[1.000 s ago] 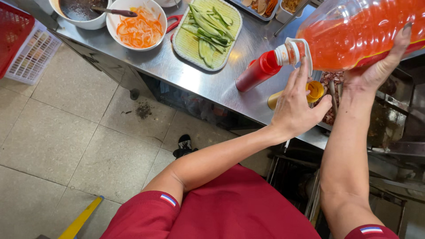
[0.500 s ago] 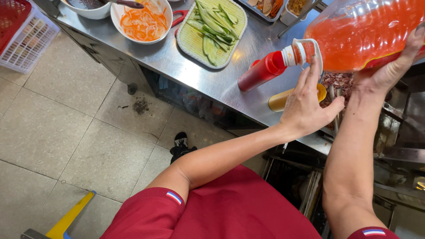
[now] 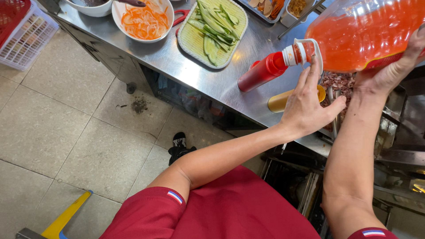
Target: The person refills condiment squeeze bottles with red and yellow sauces by hand from larger containers and moves them between stations in a food prep area.
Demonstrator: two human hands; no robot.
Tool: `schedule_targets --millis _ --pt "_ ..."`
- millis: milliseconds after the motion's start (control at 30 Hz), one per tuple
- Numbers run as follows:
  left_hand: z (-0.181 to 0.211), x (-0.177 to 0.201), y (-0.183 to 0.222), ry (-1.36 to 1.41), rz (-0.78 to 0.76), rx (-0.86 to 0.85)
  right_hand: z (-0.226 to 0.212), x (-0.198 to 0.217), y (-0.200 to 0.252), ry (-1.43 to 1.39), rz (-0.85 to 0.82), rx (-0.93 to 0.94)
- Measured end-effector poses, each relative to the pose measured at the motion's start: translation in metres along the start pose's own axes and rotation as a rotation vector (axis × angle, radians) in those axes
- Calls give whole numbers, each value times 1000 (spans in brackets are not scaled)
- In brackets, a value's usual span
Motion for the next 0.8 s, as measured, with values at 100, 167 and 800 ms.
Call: schedule_targets --millis 100,167,800 --pt "1 0 -1 14 5 -10 -1 2 0 -16 30 -15" --pt "1 0 -2 14 13 -22 2 5 0 -37 43 -23" --pt "-2 -3 -1 -10 43 -23 -3 -4 -1 -14 24 0"
Point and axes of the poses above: each hand's wrist, its own y-axis away from the middle knuckle, its own x-axis out of the back of the hand, z = x × y, the point moved 2 cm from there along -y, towards the middle knuckle, and after that the axes turned 6 degrees about -y, right-handed, at the moved point
